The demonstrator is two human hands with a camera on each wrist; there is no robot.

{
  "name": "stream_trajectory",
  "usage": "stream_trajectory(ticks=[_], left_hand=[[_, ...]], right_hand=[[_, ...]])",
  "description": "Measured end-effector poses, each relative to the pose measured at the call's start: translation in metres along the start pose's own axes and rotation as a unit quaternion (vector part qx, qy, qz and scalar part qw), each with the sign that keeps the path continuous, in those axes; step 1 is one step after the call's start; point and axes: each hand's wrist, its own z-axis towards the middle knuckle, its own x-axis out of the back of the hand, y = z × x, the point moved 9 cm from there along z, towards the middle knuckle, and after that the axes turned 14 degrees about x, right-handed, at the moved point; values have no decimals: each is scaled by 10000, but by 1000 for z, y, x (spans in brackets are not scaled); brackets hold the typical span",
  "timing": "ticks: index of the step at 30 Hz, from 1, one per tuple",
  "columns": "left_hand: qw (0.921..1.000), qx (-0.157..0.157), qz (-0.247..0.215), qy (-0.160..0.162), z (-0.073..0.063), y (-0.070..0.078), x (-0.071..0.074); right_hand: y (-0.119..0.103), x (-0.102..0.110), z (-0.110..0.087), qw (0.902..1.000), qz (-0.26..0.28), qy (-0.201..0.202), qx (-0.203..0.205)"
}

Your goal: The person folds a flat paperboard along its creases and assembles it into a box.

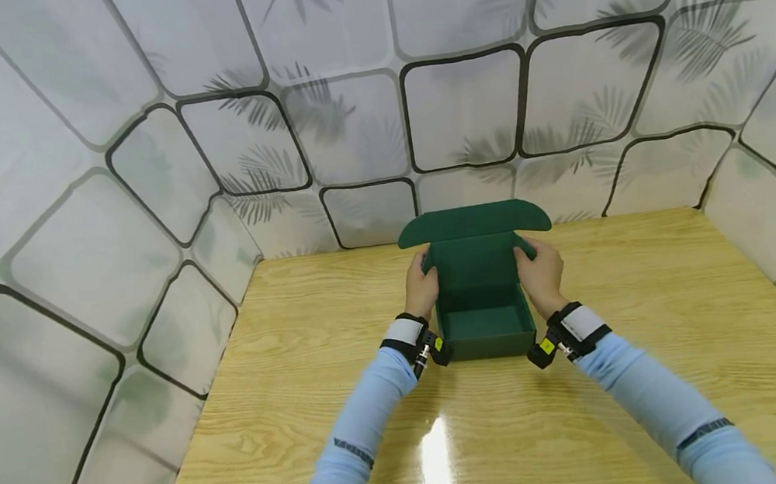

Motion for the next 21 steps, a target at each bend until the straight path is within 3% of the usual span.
stream_trajectory(ticks=[3, 7, 15, 18, 21], left_hand=[[9999, -95, -36, 98, -5, -1, -7], [9997, -80, -218, 48, -7, -5, -14], [9961, 250, -621, -579, -9, -17, -19], [9927, 231, -862, -816, -11, -21, -17], [9886, 113, -1131, -991, -13, -21, -15]], right_hand=[[-1, -5, -6, 9997, 128, 184, 20], [2, -16, -13, 9977, 648, 43, -169], [3, -24, -21, 9850, 1656, -429, -208], [3, -22, -23, 9791, 1948, -555, -165], [3, -20, -27, 9667, 2481, -590, -193]])
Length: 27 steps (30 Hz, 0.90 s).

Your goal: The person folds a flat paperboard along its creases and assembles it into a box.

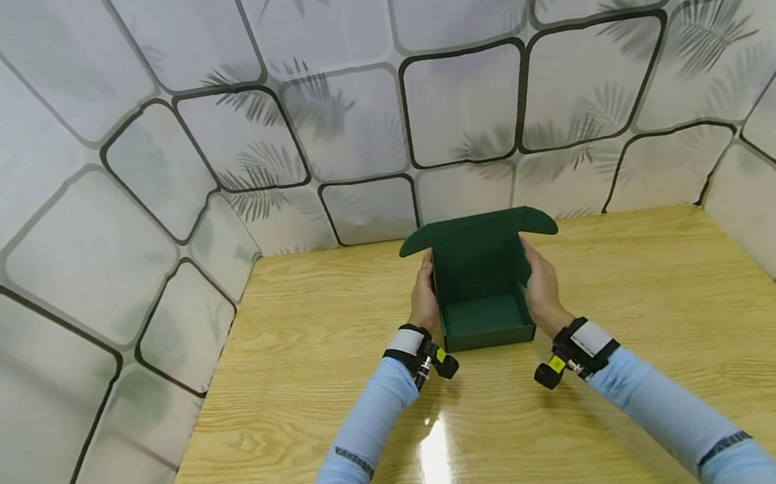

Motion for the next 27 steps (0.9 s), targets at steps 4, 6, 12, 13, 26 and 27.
stream_trajectory(ticks=[4, 6, 12, 13, 26, 27], left_hand=[[9999, 15, -99, -130, -2, 0, 1], [9996, -37, -189, -221, -2, -1, 1], [9920, -752, -587, -829, 27, -32, 12], [9909, -752, -667, -894, 37, -41, 17], [9818, -689, -327, -1737, 11, -28, 23], [9818, -686, -28, -1769, 1, -22, 20]], right_hand=[[0, 0, -5, 9940, 1083, 137, -84], [0, -1, -7, 9874, 1563, 239, -98], [1, -3, -14, 9693, 2451, 129, -112], [0, -4, -15, 9681, 2504, 26, -102], [7, -3, -36, 9518, 2633, -1471, 558], [8, -2, -38, 9516, 2509, -1642, 670]])
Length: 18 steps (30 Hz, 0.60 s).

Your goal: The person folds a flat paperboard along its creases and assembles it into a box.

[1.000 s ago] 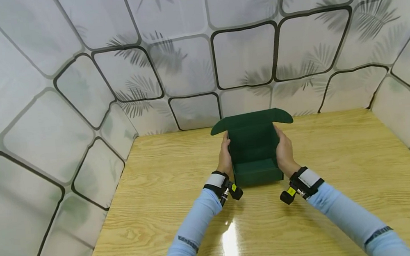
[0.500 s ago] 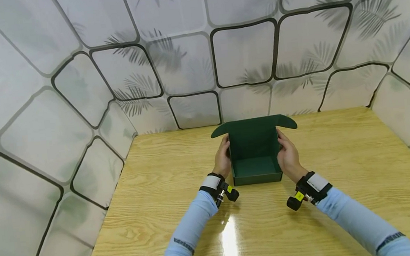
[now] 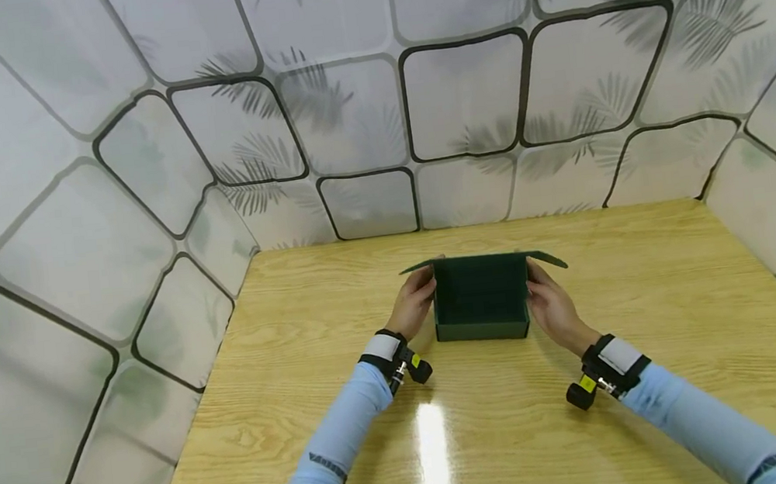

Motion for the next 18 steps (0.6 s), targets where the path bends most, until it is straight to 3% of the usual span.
stream_trajectory(ticks=[2, 4, 6, 8, 10, 12, 13, 14, 15, 17, 18], left_hand=[[9970, 2, 755, -158, -11, 12, -8], [9890, 4, 1436, -356, -18, 18, -13], [9769, -71, 2053, -594, -21, 20, -15], [9628, -21, 2546, -904, -24, 20, -18], [9486, 34, 2940, -1169, -24, 18, -18], [9287, 46, 3486, -1261, -25, 17, -16], [9194, 77, 3710, -1307, -26, 16, -14], [9080, 58, 3975, -1324, -27, 16, -13], [8945, 12, 4265, -1340, -29, 16, -13], [8559, -144, 4993, -1337, -33, 15, -12], [8342, -242, 5336, -1371, -34, 14, -13]], right_hand=[[1, 1, -4, 9975, -508, -474, 123], [0, 2, -7, 9812, -1565, -1071, 367], [-2, 4, -11, 9434, -2790, -1653, 696], [-3, 7, -17, 8992, -3707, -2119, 954], [-4, 11, -22, 8593, -4270, -2562, 1164], [-5, 15, -28, 8351, -4508, -2940, 1138], [-5, 17, -30, 8178, -4691, -3128, 1156], [-6, 18, -32, 7925, -4966, -3326, 1214], [-7, 18, -34, 7595, -5280, -3552, 1353], [-8, 18, -37, 6862, -5858, -3987, 1643], [-9, 17, -38, 6449, -6122, -4174, 1872]])
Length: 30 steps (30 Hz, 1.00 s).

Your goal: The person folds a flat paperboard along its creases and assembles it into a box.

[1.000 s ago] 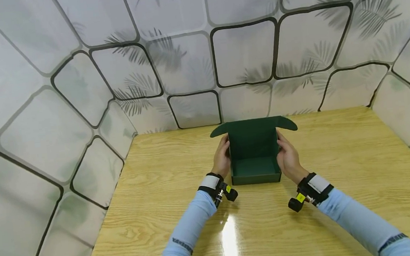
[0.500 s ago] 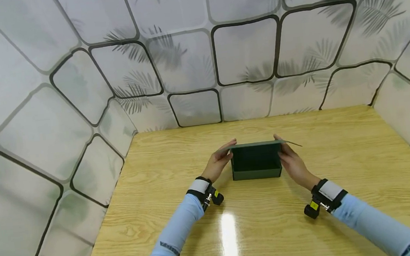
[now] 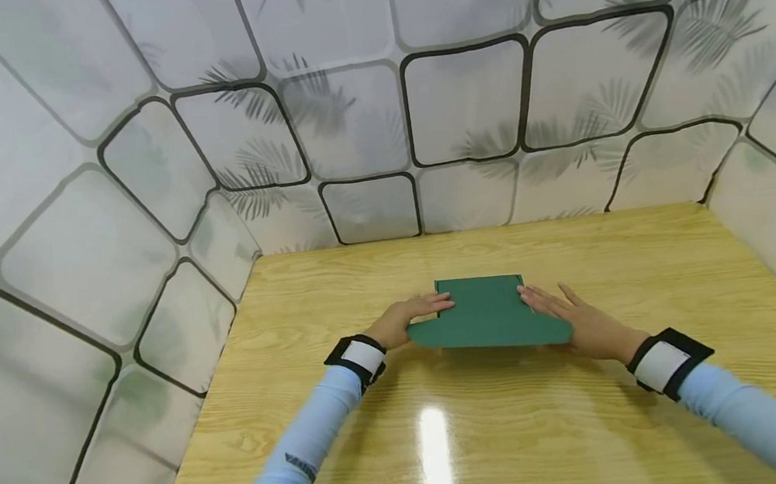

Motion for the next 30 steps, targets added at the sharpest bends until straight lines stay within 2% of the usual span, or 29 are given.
stream_trajectory(ticks=[2, 5, 8, 10, 12, 14, 16, 18, 20, 21, 24, 27, 30], left_hand=[[9957, -135, 915, -18, -2, 1, -5], [9761, -290, 2153, -53, -3, 1, -12], [9546, -427, 2949, -73, -5, 1, -17], [9473, -437, 3172, -117, -6, 1, -18], [9425, -404, 3314, -165, -7, 3, -19], [9413, -258, 3359, -222, -7, 6, -17], [9452, -68, 3249, -300, -7, 14, -14], [9511, 49, 3071, -338, -5, 27, -13], [9548, 77, 2942, -423, -1, 44, -15], [9546, 63, 2940, -488, 1, 52, -17], [9452, -13, 3205, -628, 4, 67, -29], [9335, -146, 3529, -623, 2, 66, -37], [9318, -474, 3577, -392, -7, 58, -38]], right_hand=[[-4, 0, -2, 9934, -987, -329, 474], [-6, -1, -6, 9741, -1998, -522, 921], [-5, -4, -8, 9572, -2572, -614, 1173], [-2, -4, -9, 9526, -2652, -726, 1299], [0, 0, -8, 9554, -2497, -817, 1348], [3, 10, -3, 9688, -2062, -739, 1163], [2, 25, 8, 9860, -1425, -372, 780], [-3, 37, 22, 9973, -615, 55, 407], [-15, 41, 39, 9993, 40, 254, 264], [-22, 38, 48, 9992, 279, 195, 226], [-40, 21, 64, 9965, 691, -440, 193], [-47, 5, 64, 9945, 571, -871, 118], [-46, 3, 52, 9967, 319, -742, 118]])
